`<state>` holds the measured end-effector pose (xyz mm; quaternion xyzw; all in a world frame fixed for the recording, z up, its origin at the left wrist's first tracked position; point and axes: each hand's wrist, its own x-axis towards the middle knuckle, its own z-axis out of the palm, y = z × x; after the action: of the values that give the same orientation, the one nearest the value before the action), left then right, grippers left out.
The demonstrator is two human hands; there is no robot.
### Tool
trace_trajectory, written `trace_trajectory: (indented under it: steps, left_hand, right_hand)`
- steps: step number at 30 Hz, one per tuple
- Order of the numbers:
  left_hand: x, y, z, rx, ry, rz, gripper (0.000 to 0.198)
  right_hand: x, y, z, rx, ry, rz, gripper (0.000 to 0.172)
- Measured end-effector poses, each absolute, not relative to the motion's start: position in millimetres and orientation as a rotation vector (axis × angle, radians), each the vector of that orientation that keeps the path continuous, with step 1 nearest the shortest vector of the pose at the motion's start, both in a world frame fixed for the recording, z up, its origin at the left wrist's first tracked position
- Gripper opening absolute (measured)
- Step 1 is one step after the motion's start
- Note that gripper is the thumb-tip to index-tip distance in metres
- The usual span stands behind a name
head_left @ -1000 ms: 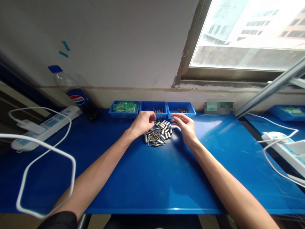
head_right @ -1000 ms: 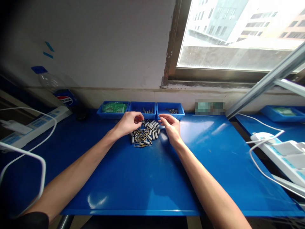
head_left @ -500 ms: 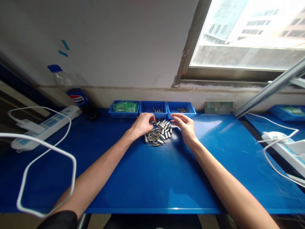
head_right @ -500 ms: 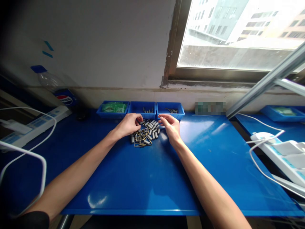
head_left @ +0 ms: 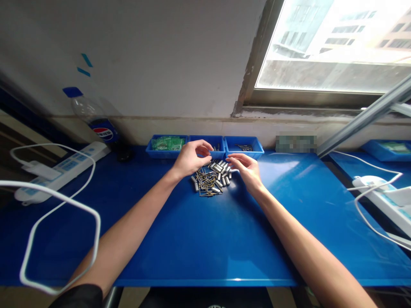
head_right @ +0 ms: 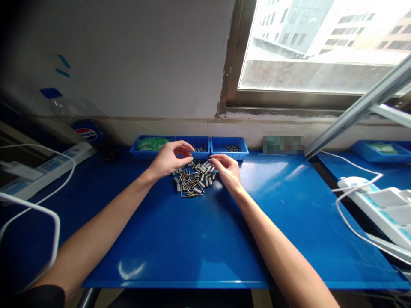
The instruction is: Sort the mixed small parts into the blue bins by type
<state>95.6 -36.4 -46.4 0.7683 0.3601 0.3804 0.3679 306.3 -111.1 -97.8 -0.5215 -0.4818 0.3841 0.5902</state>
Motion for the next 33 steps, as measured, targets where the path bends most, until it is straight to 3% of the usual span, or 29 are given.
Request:
trace_trajectory:
  steps: [6,15,19,23,27,33]
  left_hand:
    - [100,-40,-42,1.762,0.748,1.042,0.026]
    - [97,-39,-44,1.804,0.721,0.915,0.025]
    - [89,-32,-46,2.030,0.879,0.871,0.014]
    - [76,-23,-55,2.377,1.151,0.612,0.010]
    - [78,-25,-62,2.533,1.251,0.459,0.018]
    - [91,-34,-71,2.606,1.303,0.402,0.032]
  right_hand:
    - [296,-119,-87,-1.118,-1.266,1.034,0.038]
    - [294,-118,-92,-1.050,-1.117,1.119,0.028]
    - [297,-116,-94,-1.067,-1.049,0.978,0.031]
    - [303,-113,-96,-1.118,-1.048,0.712,0.038]
    - [308,-111,-99,-1.204,-1.113,0.646,0.051]
    - [305,-111,-100,-1.219,-1.152,0.703,0.047]
